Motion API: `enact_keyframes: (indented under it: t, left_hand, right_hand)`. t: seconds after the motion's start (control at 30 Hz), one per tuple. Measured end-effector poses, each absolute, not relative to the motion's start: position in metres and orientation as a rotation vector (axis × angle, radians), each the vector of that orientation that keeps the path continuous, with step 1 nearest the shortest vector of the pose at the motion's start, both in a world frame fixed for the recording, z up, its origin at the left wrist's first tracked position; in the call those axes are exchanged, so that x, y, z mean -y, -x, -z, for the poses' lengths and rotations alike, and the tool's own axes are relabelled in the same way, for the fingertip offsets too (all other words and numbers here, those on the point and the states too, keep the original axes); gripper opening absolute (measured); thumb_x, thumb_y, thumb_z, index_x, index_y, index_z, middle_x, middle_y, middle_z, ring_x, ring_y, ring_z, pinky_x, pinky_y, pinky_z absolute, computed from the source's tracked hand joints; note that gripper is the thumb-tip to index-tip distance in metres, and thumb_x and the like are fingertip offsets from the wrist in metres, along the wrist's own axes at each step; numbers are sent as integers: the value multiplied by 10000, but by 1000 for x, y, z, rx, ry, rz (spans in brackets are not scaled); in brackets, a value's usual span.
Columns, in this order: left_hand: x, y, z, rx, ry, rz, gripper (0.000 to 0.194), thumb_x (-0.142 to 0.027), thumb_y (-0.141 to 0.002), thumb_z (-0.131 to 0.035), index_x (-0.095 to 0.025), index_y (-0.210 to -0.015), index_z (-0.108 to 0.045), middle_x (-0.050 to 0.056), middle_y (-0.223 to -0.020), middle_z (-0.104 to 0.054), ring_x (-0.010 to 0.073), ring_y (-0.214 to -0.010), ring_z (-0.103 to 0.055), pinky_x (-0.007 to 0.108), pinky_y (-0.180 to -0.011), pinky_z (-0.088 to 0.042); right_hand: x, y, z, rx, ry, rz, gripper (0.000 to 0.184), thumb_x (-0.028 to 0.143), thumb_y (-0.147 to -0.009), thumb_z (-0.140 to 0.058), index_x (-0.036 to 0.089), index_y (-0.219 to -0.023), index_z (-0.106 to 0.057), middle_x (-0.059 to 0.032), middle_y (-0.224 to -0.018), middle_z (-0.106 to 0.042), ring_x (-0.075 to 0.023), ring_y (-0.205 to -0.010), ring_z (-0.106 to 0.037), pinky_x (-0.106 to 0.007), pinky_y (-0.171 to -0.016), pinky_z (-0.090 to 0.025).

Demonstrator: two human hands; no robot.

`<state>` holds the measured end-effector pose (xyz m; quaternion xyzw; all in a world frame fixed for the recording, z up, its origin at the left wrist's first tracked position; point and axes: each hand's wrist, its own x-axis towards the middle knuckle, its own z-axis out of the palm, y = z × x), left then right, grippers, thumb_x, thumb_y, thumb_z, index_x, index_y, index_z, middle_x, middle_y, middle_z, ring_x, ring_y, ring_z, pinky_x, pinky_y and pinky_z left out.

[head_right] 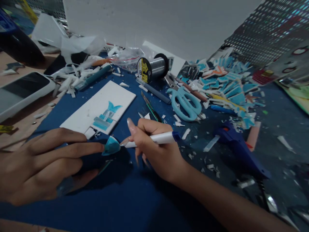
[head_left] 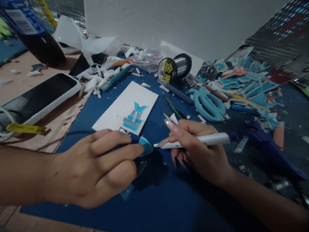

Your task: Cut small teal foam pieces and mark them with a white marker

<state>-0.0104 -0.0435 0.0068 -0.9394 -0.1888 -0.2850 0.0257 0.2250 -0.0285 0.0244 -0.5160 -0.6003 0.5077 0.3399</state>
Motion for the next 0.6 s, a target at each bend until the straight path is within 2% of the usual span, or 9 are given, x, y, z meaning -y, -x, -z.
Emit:
enact_keyframes:
  t: [0.1,0.17,0.27,0.4,0.6]
  left_hand:
    - [44,9,-9,574,2883,886,125,-108,-843,-605,-124,-966,-585,95,-1018,-709,271,-912,-599,429,-690,-483]
    - [44,9,-10,585,2878,896,119,-102,-844,-597,-129,-958,-580,90,-995,-713,268,-907,-609,421,-684,-484]
    - [44,10,-8,592,2895,900,139,-118,-846,-601,-130,-984,-590,88,-1041,-700,281,-951,-602,433,-709,-484]
    - [45,12,-6,569,2914,876,144,-128,-835,-620,-125,-979,-605,88,-1116,-676,287,-979,-587,444,-748,-491]
    - [43,11,-8,600,2868,899,99,-124,-860,-582,-151,-955,-592,67,-1009,-712,262,-916,-607,416,-683,-504]
  right_hand:
    - [28,-224,-24,1566,1335,-1323,419,421,-883,-575,207,-532,-493,34,-431,-545,-75,-310,-480,-183,-278,-317]
    - [28,-224,-24,1555,1348,-1326,442,435,-872,-587,206,-511,-478,34,-411,-530,-73,-302,-466,-185,-271,-296]
    - [28,-224,-24,1509,1360,-1351,458,457,-868,-585,206,-502,-473,32,-413,-534,-66,-284,-432,-192,-254,-258]
    - [29,-225,-25,1535,1347,-1353,448,441,-870,-588,203,-503,-490,28,-408,-534,-69,-289,-445,-188,-263,-268]
    - [29,-227,-24,1532,1347,-1320,421,428,-888,-566,207,-531,-538,27,-414,-538,-67,-289,-444,-191,-257,-257]
